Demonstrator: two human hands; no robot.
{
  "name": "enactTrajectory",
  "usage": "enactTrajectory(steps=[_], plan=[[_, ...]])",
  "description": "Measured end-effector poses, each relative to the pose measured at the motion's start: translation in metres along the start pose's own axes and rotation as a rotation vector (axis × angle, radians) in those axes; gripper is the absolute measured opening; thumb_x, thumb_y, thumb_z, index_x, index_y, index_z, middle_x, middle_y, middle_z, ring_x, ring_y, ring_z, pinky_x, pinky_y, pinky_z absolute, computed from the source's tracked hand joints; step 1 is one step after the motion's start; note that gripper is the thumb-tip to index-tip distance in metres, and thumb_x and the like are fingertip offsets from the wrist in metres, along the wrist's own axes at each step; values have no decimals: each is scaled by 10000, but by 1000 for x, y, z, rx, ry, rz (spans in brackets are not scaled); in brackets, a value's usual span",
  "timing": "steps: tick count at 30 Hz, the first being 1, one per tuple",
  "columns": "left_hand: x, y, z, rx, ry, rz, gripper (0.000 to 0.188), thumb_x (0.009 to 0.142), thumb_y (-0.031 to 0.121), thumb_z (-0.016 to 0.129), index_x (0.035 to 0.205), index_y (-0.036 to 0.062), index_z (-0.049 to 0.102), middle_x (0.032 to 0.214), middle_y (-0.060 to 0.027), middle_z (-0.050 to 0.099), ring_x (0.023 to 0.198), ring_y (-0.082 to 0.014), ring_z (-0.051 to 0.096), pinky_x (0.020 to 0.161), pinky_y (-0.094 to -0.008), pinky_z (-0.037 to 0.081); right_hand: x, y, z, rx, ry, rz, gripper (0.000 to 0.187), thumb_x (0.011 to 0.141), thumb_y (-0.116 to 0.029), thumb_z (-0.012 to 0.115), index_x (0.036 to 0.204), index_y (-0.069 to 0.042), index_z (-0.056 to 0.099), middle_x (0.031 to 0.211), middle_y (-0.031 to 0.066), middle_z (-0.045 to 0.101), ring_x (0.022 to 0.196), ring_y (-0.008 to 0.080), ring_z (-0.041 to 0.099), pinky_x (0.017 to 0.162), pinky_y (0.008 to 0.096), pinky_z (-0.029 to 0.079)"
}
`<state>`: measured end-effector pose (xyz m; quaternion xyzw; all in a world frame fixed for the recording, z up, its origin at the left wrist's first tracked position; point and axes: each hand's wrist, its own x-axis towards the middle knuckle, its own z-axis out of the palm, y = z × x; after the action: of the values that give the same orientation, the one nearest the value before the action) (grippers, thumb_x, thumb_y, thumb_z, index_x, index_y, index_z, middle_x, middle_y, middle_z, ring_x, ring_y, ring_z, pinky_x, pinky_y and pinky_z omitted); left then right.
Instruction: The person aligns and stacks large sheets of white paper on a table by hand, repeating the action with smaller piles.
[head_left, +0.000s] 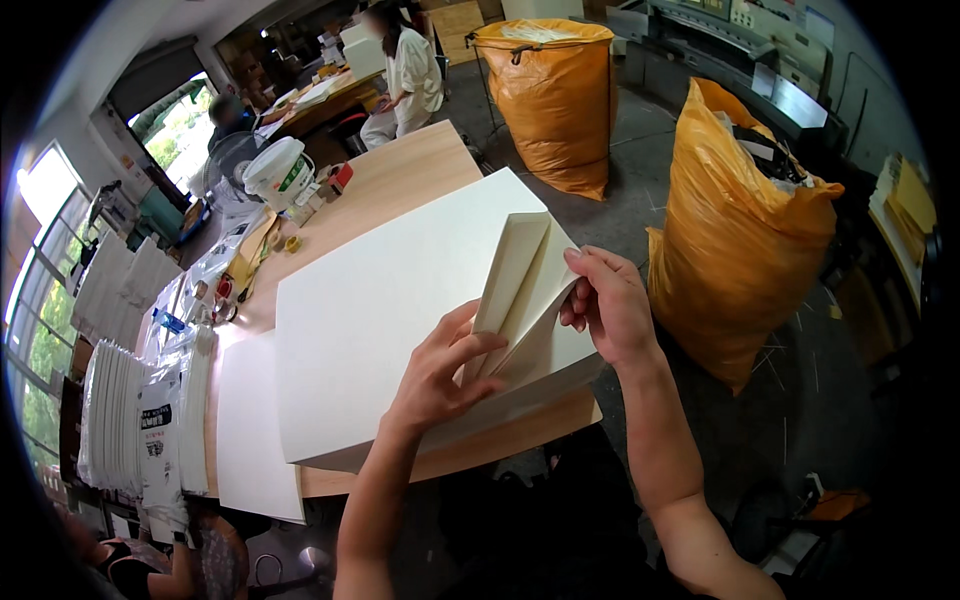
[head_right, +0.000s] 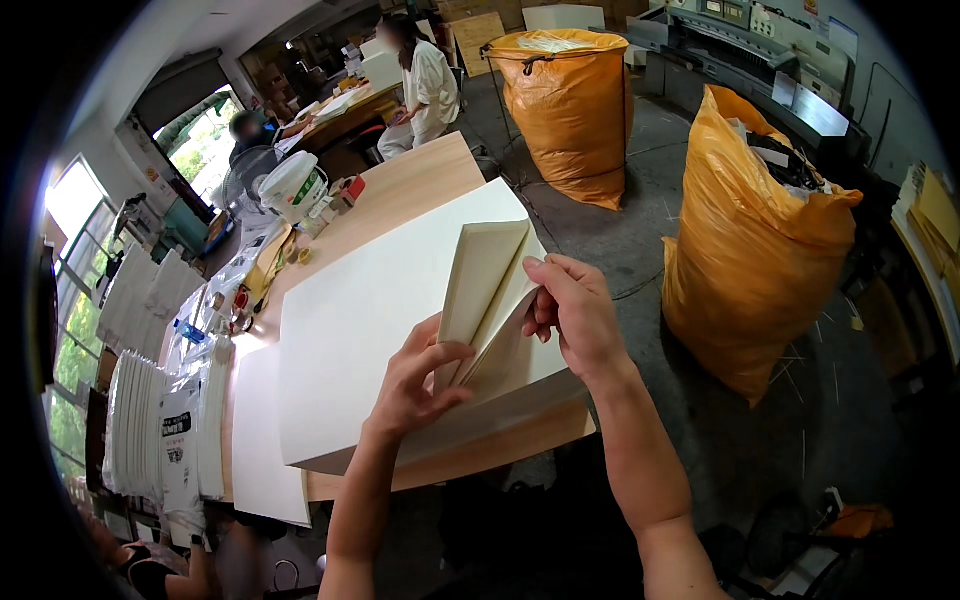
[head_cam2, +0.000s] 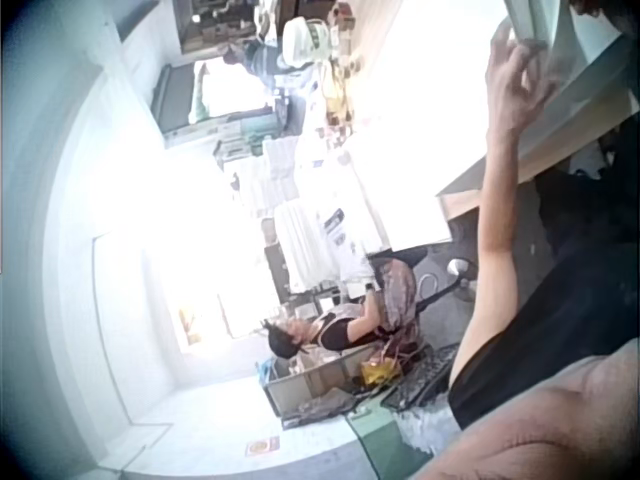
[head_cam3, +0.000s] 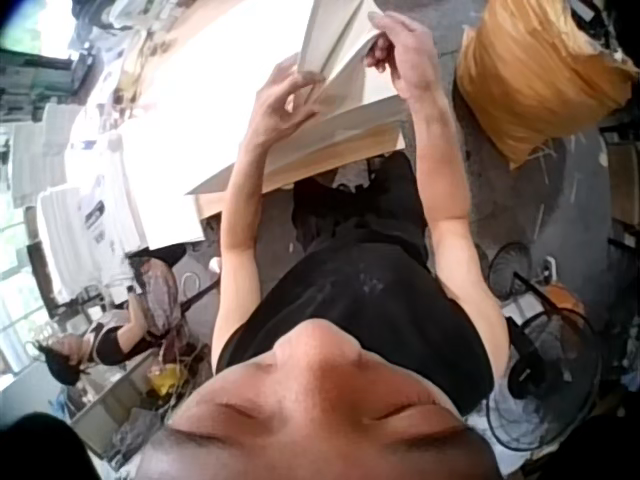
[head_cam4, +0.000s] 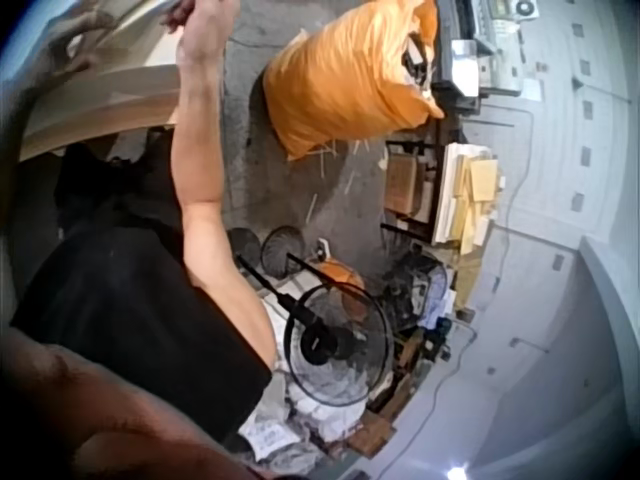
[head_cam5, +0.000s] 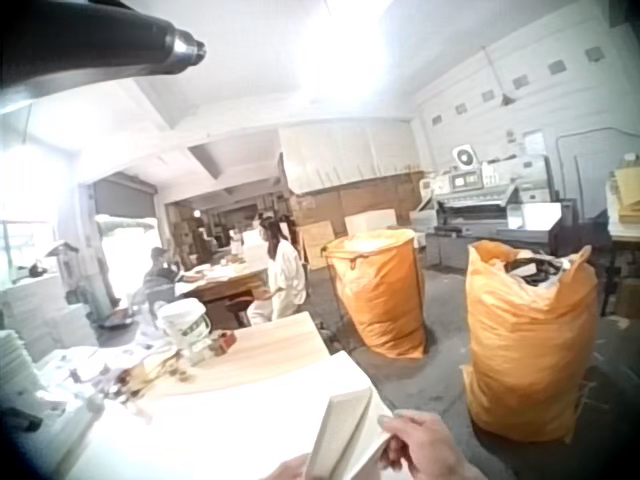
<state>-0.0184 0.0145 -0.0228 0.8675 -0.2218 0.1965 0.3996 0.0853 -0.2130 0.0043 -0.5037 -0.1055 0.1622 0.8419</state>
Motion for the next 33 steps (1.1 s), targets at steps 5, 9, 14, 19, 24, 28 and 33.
enactTrajectory(steps=[5, 9, 14, 19, 24, 28, 33], plan=[[-2, -6, -1, 35, 7, -11, 541, 687, 54, 924, 1178, 149, 720, 1415, -157, 601, 1229, -370, 663, 987, -439, 573, 1, 4, -5, 13, -9, 0, 361, 1017, -282, 655, 710, -111, 568, 591, -11, 542, 490, 124, 588, 442, 244, 388], [-3, -8, 4, 2, 103, -35, 525, 705, 43, 912, 1182, 154, 722, 1444, -165, 589, 1242, -363, 657, 982, -437, 577, -5, 6, -5, 1, -12, -109, 377, 1014, -295, 662, 704, -111, 551, 584, -28, 512, 469, 94, 528, 438, 240, 373], [1, -5, 1, 68, 39, 33, 507, 720, 27, 896, 1181, 147, 723, 1486, -165, 561, 1209, -353, 678, 964, -430, 587, -2, 4, 0, -67, 55, -48, 393, 1013, -282, 655, 684, -115, 520, 580, -26, 500, 466, 85, 501, 449, 247, 381], [1, -1, 3, 52, 19, 13, 516, 697, 49, 918, 1166, 147, 727, 1423, -148, 608, 1213, -346, 670, 970, -436, 583, -3, 5, -2, 44, -4, -37, 390, 1030, -273, 630, 693, -114, 516, 586, -14, 507, 495, 99, 539, 471, 252, 404], [1, -6, 0, 56, 38, -8, 548, 666, 60, 935, 1166, 163, 735, 1369, -128, 640, 1200, -325, 667, 968, -435, 586, -40, 43, -31, -552, 379, -596, 323, 1000, -284, 640, 752, -94, 557, 794, 66, 629, 758, 177, 665, 590, 304, 477], [0, -8, 3, 119, 0, 16, 587, 646, 88, 940, 1188, 116, 719, 1385, -161, 629, 1160, -347, 677, 955, -425, 574, -54, 40, -21, -1414, -79, -892, 230, 917, -299, 680, 944, -72, 697, 1131, 153, 682, 1184, 321, 618, 1009, 504, 480], [0, 5, 11, 485, -142, 135, 730, 763, 284, 888, 1438, 279, 609, 1522, -109, 537, 1119, -306, 688, 887, -396, 604, -59, 61, -33, -1386, -324, -514, 406, 840, -293, 729, 1197, -99, 734, 1310, 176, 640, 1363, 378, 471, 1204, 549, 270]])
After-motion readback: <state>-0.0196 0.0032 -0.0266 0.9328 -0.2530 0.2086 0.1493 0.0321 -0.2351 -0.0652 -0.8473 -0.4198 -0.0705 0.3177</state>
